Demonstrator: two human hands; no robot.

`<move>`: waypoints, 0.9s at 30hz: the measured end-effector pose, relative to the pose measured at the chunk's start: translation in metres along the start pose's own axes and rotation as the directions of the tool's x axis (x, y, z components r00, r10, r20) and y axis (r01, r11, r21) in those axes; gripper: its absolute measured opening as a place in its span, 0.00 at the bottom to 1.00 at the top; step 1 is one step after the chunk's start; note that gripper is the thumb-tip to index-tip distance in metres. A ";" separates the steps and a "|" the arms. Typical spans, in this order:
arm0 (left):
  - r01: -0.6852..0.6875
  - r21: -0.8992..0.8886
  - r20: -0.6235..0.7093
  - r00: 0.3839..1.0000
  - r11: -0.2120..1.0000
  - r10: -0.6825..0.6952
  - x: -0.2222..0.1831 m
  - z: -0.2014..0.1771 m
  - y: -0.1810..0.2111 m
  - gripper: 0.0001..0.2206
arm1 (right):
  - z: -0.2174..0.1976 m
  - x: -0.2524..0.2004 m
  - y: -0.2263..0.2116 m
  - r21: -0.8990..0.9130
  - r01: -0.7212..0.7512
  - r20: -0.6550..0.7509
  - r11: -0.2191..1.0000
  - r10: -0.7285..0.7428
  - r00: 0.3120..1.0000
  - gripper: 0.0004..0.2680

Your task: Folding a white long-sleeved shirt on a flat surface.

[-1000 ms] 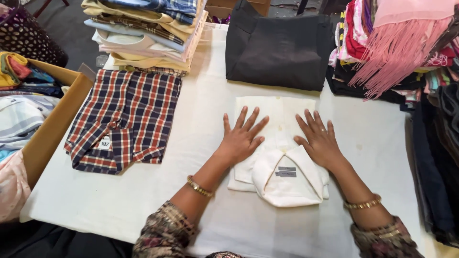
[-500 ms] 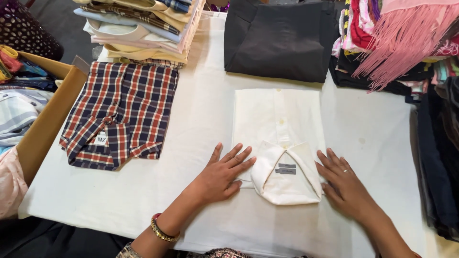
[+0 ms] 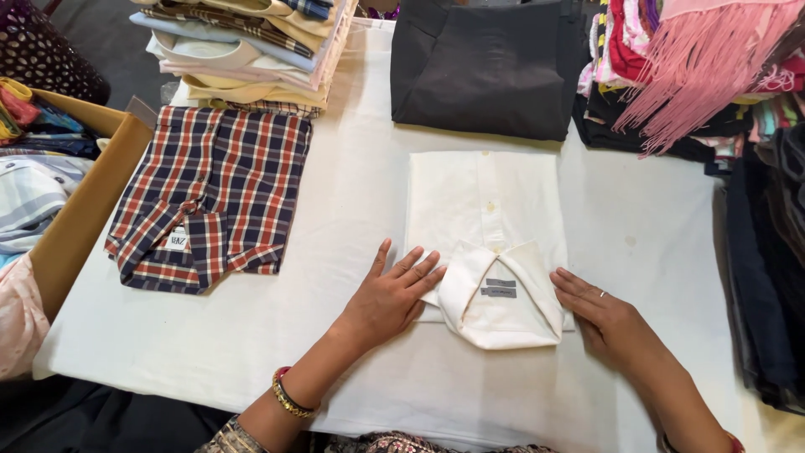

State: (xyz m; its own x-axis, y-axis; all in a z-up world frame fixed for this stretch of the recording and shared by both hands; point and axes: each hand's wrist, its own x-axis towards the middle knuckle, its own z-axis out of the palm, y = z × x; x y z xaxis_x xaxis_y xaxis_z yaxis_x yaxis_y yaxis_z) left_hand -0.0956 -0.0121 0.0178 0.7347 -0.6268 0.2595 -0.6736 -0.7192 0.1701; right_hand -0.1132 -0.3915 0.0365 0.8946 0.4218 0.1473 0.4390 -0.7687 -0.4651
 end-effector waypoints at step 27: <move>0.040 -0.065 0.176 0.984 0.997 -0.028 0.020 -0.044 -0.014 0.25 | -0.035 0.018 -0.020 -0.011 -0.021 -0.197 1.000 0.019 0.980 0.11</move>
State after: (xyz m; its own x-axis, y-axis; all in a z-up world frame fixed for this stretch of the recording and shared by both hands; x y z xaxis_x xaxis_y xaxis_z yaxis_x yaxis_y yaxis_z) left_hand -0.0750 -0.0006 0.0627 0.7561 -0.6492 0.0828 -0.6472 -0.7229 0.2421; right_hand -0.1035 -0.3855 0.0795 0.9016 0.3046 0.3073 0.4207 -0.7829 -0.4583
